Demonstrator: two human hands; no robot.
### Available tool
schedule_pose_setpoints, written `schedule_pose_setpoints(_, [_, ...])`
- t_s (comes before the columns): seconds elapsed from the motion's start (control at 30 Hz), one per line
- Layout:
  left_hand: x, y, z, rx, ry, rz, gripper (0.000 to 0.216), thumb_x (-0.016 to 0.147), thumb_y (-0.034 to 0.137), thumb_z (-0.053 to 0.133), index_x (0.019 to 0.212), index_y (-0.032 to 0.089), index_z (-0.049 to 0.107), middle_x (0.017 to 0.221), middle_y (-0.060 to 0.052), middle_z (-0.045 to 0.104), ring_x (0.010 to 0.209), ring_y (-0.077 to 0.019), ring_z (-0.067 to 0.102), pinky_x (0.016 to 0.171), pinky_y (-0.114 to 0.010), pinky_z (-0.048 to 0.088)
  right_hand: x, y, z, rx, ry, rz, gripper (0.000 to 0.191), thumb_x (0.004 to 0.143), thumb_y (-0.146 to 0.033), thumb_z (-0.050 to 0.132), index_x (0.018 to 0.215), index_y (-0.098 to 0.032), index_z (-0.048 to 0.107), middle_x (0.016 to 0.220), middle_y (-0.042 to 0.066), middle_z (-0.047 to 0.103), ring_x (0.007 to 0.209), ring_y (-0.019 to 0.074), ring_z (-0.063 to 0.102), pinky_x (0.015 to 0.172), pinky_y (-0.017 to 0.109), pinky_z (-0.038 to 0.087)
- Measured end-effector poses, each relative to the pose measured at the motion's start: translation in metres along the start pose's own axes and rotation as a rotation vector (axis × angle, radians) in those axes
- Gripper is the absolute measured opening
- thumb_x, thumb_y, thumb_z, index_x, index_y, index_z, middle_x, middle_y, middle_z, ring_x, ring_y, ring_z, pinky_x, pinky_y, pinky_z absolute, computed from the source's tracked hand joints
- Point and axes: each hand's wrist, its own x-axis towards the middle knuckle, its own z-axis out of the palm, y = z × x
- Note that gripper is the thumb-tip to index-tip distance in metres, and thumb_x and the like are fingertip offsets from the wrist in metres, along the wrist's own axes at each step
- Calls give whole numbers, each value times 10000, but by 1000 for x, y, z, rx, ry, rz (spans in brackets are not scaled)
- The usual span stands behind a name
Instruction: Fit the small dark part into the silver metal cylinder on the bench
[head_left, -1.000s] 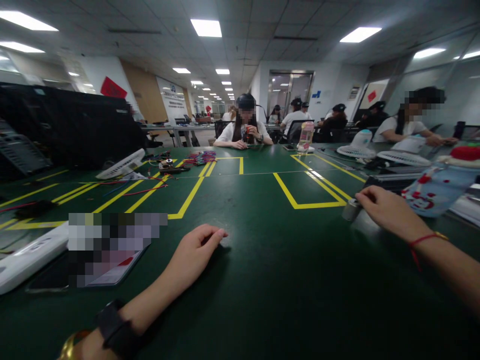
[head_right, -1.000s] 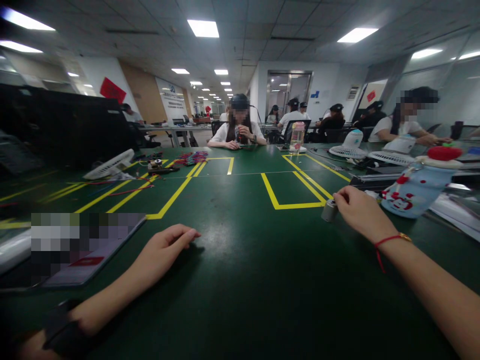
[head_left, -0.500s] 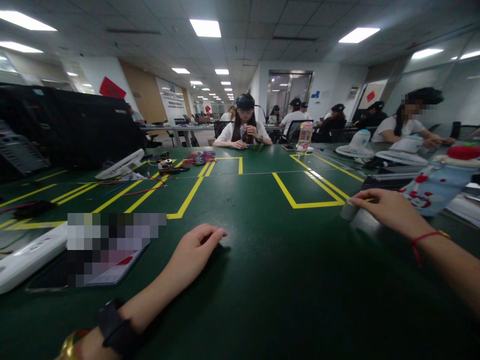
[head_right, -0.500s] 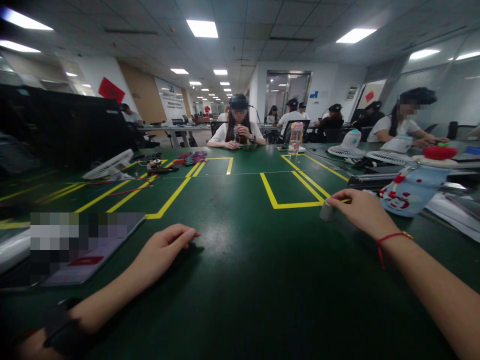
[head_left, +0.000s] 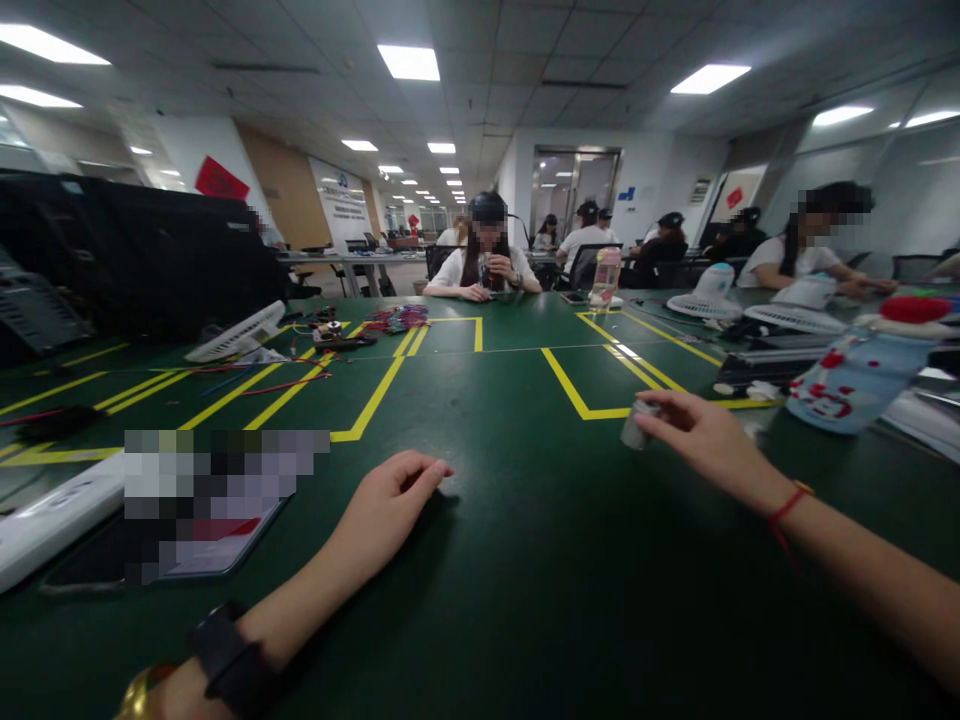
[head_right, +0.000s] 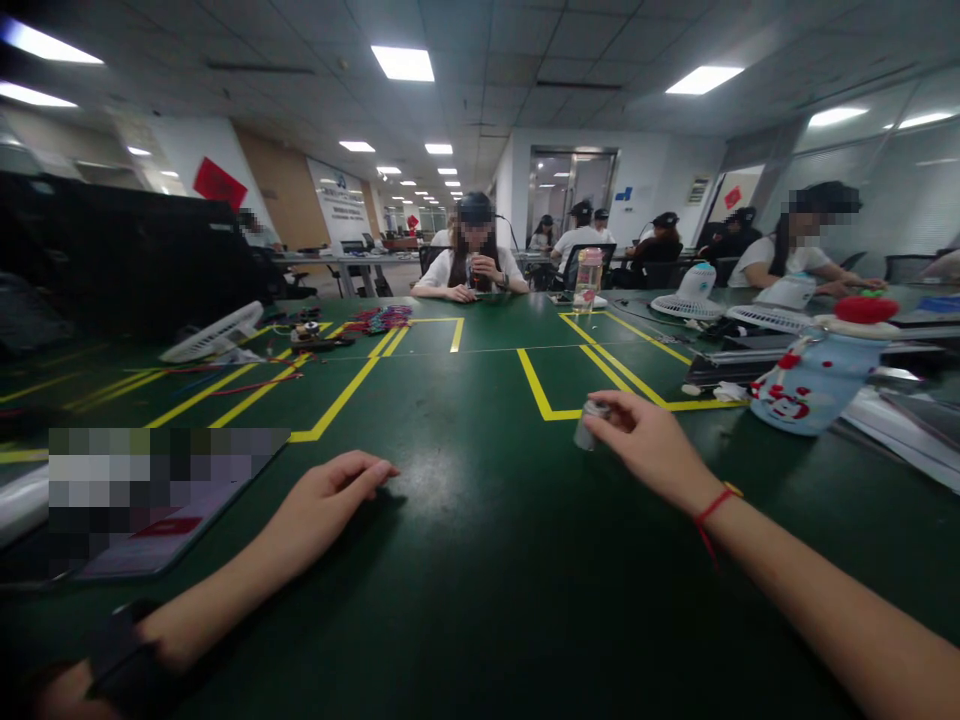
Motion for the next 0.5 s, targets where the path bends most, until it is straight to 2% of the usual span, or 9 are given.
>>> schedule_pose_setpoints(0.1, [0, -1, 0, 0, -2, 3, 349, 857, 477, 439, 893, 213, 665, 836, -25, 650, 801, -212, 585, 716, -320, 414, -28, -50, 32, 245, -163, -155, 456, 806, -428, 546, 1205, -207, 520, 1092, 70, 609, 905, 162, 604, 811, 319, 497])
schedule_pose_setpoints(0.17, [0, -1, -1, -5, -6, 2, 341, 858, 471, 442, 895, 215, 664, 847, -26, 650, 810, -213, 584, 723, -322, 414, -46, -75, 48, 286, -250, -271, 403, 819, -382, 547, 1193, -234, 526, 1144, 51, 581, 974, 146, 578, 865, 305, 479])
schedule_pose_setpoints(0.23, [0, -2, 0, -12, -5, 7, 334, 859, 464, 448, 891, 214, 665, 851, -27, 650, 813, -213, 584, 727, -323, 415, -60, -89, 59, 269, -309, -366, 354, 826, -333, 549, 1170, -255, 539, 1145, 32, 573, 1011, 136, 553, 908, 303, 454])
schedule_pose_setpoints(0.33, [-1, 2, 1, -35, 1, 16, 319, 857, 452, 463, 902, 212, 668, 855, -30, 649, 810, -210, 583, 725, -318, 417, -69, -88, 70, 276, -367, -389, 374, 828, -288, 549, 1200, -271, 508, 1175, 21, 554, 1056, 127, 527, 949, 306, 426])
schedule_pose_setpoints(0.5, [-9, 34, 9, -89, -1, 173, 254, 869, 378, 478, 979, 266, 677, 997, -29, 619, 914, -197, 560, 769, -301, 419, -68, -74, 81, 374, -375, -259, 669, 741, -270, 658, 1316, -271, 317, 1181, 22, 553, 1063, 123, 533, 974, 314, 419])
